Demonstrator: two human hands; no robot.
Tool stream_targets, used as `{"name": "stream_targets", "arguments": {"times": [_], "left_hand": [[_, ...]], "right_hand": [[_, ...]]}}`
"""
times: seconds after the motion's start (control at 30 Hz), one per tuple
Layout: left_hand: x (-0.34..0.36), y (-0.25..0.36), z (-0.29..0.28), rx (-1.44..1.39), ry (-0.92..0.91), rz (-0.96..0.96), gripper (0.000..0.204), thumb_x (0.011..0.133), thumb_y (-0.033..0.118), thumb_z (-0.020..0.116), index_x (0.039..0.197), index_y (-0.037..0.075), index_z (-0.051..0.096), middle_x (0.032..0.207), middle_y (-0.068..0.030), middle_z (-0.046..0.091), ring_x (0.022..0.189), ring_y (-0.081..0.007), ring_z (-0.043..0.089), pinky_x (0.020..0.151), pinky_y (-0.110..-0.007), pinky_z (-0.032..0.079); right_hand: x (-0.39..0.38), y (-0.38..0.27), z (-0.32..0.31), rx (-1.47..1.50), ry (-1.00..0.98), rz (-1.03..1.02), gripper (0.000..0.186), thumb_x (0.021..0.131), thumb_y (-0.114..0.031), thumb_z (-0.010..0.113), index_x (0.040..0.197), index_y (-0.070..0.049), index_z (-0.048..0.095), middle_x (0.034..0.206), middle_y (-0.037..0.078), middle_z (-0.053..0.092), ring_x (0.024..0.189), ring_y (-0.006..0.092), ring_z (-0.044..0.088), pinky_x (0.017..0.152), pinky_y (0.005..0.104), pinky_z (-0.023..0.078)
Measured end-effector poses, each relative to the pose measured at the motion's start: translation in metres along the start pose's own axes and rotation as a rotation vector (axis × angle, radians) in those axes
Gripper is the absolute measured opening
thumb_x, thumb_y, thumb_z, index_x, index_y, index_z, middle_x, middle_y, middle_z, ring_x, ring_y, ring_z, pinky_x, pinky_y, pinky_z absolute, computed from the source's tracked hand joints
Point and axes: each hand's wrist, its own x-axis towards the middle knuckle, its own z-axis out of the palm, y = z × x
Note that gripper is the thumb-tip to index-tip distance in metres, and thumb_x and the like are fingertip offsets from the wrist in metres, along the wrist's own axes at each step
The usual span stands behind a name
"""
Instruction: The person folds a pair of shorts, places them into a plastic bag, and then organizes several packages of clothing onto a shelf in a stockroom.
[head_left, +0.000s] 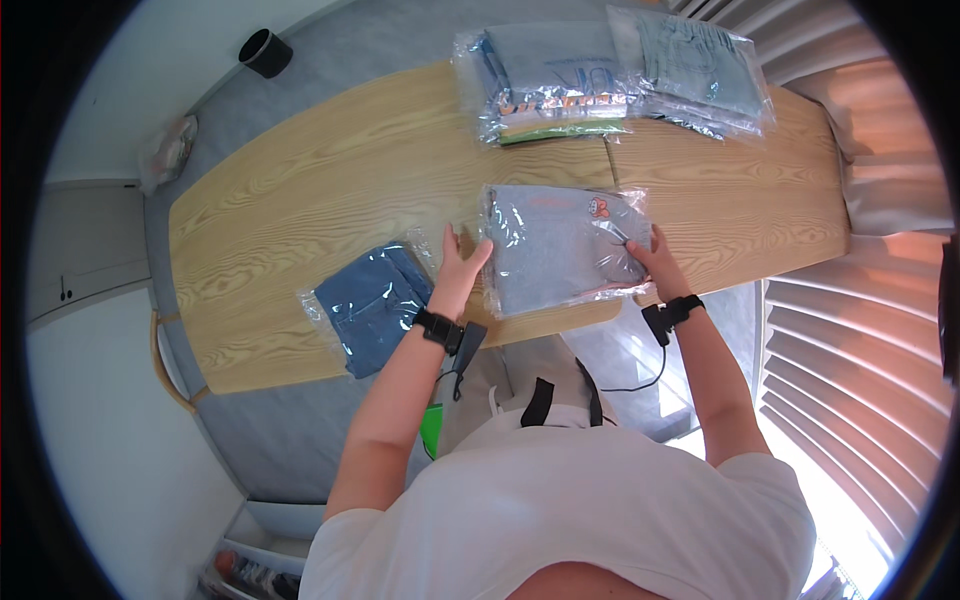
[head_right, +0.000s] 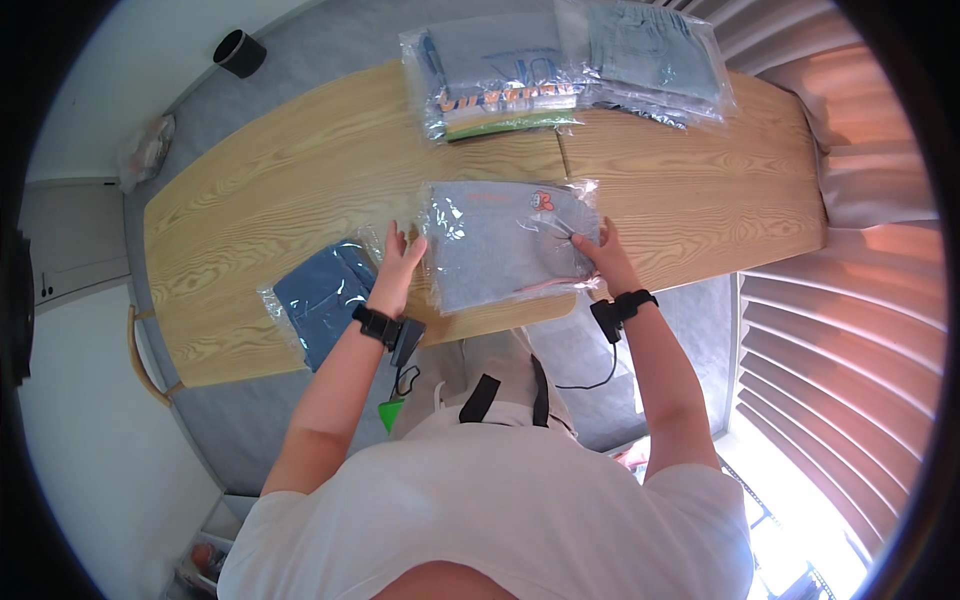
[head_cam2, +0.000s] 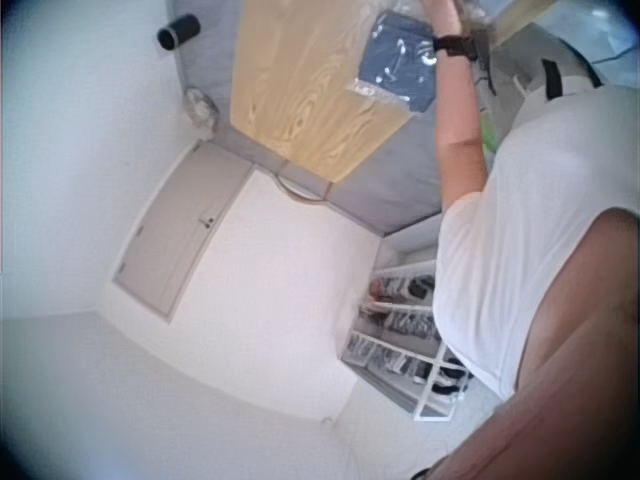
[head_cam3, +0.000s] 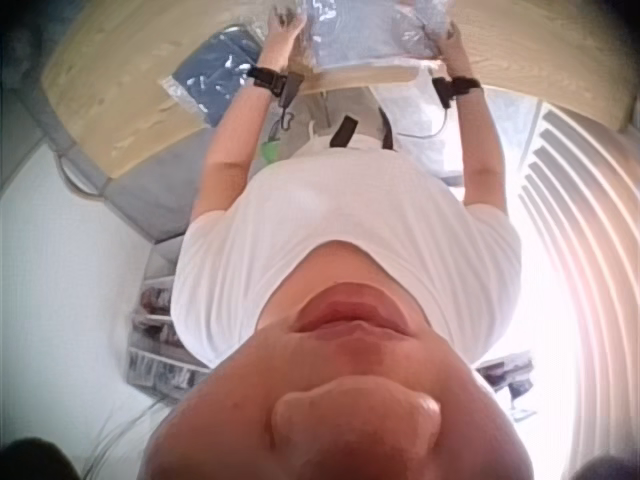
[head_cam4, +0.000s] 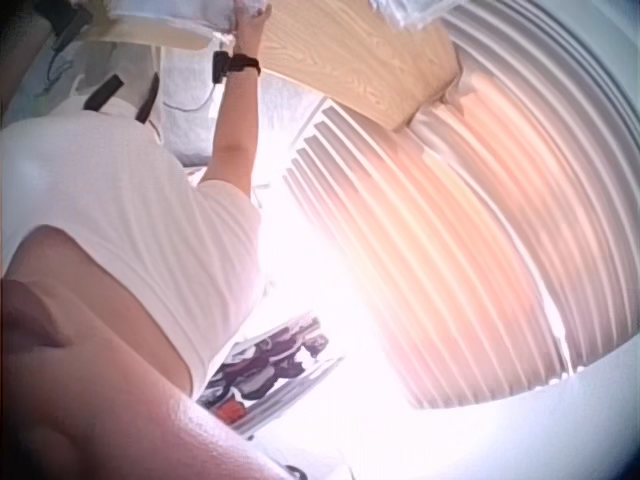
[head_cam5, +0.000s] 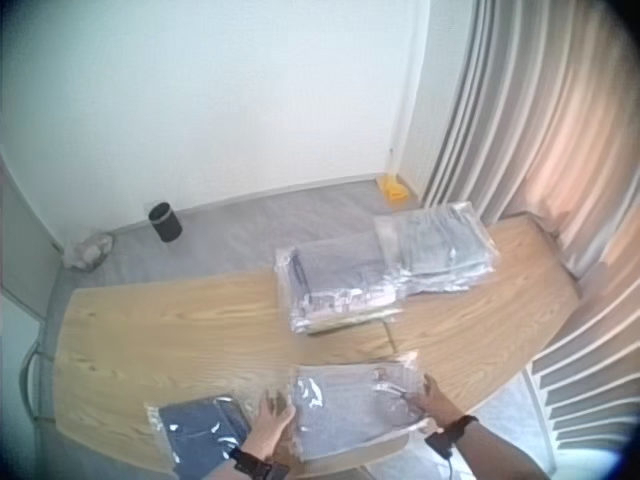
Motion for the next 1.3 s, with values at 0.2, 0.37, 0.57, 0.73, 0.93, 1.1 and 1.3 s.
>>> {"name": "stream_targets", "arguments": {"times": [0.2,0.37,0.57,0.73,0.93,1.1,1.3], "left_hand": [[0.024,0.001,0.041,-0.281,-0.119,-0.157,0.099,0.073,0.038,0.074,0.138,-0.004,0.013,0.131,-0.0211,0.038,0.113,-0.0263,0.047,0.092,-0.035,0.042],[0.022,-0.002,0.043,-0.363,-0.133,-0.291,0.08,0.075,0.038,0.072,0.128,-0.006,0.032,0.116,-0.0147,0.052,0.099,-0.0208,0.056,0.086,-0.033,0.046],[0.012,-0.006,0.038,-0.441,-0.182,-0.349,0.061,0.08,0.039,0.067,0.119,-0.004,0.048,0.108,-0.0127,0.059,0.095,-0.0187,0.058,0.082,-0.033,0.047],[-0.005,-0.014,0.034,-0.423,-0.142,-0.382,0.057,0.08,0.035,0.068,0.118,-0.003,0.051,0.109,-0.0105,0.06,0.098,-0.0181,0.057,0.084,-0.032,0.045],[-0.059,-0.011,0.003,-0.54,-0.008,-0.251,0.06,0.078,0.032,0.07,0.122,-0.002,0.047,0.112,-0.011,0.058,0.1,-0.0179,0.056,0.087,-0.031,0.044],[-0.121,-0.005,-0.059,-0.515,0.208,-0.177,0.063,0.078,0.031,0.07,0.124,-0.003,0.044,0.113,-0.0119,0.056,0.102,-0.018,0.054,0.089,-0.032,0.043],[-0.167,-0.018,-0.159,-0.502,0.356,-0.177,0.064,0.079,0.03,0.068,0.126,-0.003,0.04,0.116,-0.0129,0.054,0.104,-0.0193,0.053,0.091,-0.032,0.042]], "right_hand": [[0.017,0.006,-0.014,0.1,-0.256,0.01,0.074,0.08,-0.032,0.069,0.133,0.003,0.032,0.121,0.013,0.051,0.108,0.0183,0.051,0.092,0.0299,0.041],[0.019,0.007,-0.022,0.224,-0.378,0.101,0.064,0.083,-0.036,0.065,0.129,0.001,0.039,0.118,0.009,0.054,0.103,0.0159,0.053,0.09,0.0295,0.042],[0.022,0.019,-0.018,0.413,-0.402,0.31,0.053,0.085,-0.034,0.061,0.125,-0.002,0.045,0.115,0.009,0.057,0.101,0.0197,0.057,0.089,0.0323,0.046],[0.02,0.018,-0.02,0.417,-0.433,0.412,0.05,0.084,-0.033,0.063,0.121,-0.003,0.049,0.112,0.009,0.059,0.099,0.0209,0.059,0.088,0.0342,0.048],[-0.003,0.015,0.017,0.297,-0.495,0.322,0.053,0.083,-0.035,0.064,0.122,-0.003,0.048,0.112,0.007,0.058,0.098,0.018,0.059,0.086,0.0319,0.048],[-0.033,-0.019,0.089,0.234,-0.68,0.23,0.059,0.082,-0.033,0.066,0.125,-0.001,0.042,0.112,0.006,0.057,0.097,0.0153,0.057,0.082,0.0266,0.047],[-0.053,-0.038,0.203,0.243,-0.899,0.326,0.059,0.083,-0.025,0.065,0.129,0.0,0.038,0.12,0.011,0.052,0.106,0.0184,0.053,0.09,0.0316,0.044]]}}
